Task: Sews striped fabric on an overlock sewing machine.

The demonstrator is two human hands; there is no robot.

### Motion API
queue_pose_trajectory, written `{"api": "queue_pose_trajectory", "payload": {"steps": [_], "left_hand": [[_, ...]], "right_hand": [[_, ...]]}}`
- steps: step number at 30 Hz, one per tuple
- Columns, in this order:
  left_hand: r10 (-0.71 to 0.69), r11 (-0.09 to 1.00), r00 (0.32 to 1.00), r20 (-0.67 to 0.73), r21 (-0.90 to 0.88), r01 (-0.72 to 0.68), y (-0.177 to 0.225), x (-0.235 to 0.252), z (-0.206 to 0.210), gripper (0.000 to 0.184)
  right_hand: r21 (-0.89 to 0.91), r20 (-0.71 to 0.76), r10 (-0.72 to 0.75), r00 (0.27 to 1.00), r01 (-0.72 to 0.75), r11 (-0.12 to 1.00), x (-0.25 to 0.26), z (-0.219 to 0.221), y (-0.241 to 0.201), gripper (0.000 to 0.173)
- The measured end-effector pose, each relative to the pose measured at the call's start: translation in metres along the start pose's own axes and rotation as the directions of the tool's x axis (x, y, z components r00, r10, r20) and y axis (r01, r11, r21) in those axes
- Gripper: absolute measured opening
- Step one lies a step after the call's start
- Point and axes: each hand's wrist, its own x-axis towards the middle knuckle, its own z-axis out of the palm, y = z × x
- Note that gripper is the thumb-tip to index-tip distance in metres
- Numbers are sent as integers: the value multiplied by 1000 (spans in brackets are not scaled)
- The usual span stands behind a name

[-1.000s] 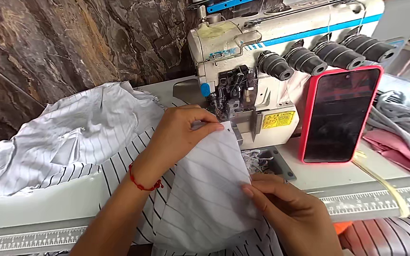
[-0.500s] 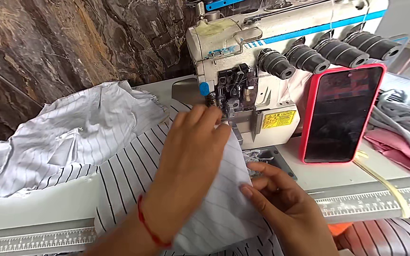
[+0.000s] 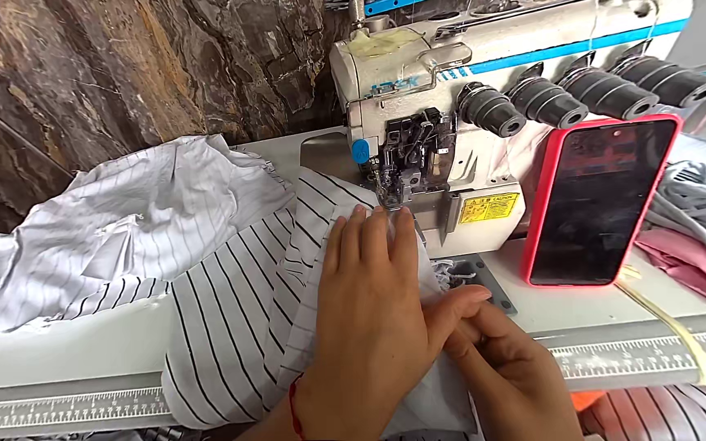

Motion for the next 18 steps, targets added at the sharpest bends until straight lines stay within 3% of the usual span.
{"api": "queue_pose_trajectory", "payload": {"steps": [7,13,18], "left_hand": [[15,1000,1000,0,-25,-15,-6,-1,1,81],[64,984,993,-104,-160,-80,-23,2,-2,84],[102,979,994,-31,-172,-106,-42,15,-6,84]], "right_hand": [[-16,-2,-18,1000,18,1000,3,2,0,15],[-13,18,-41,999,41,999,8,2,-4,13],[-39,3,-90,996,90,995,20,9,5,6]]}}
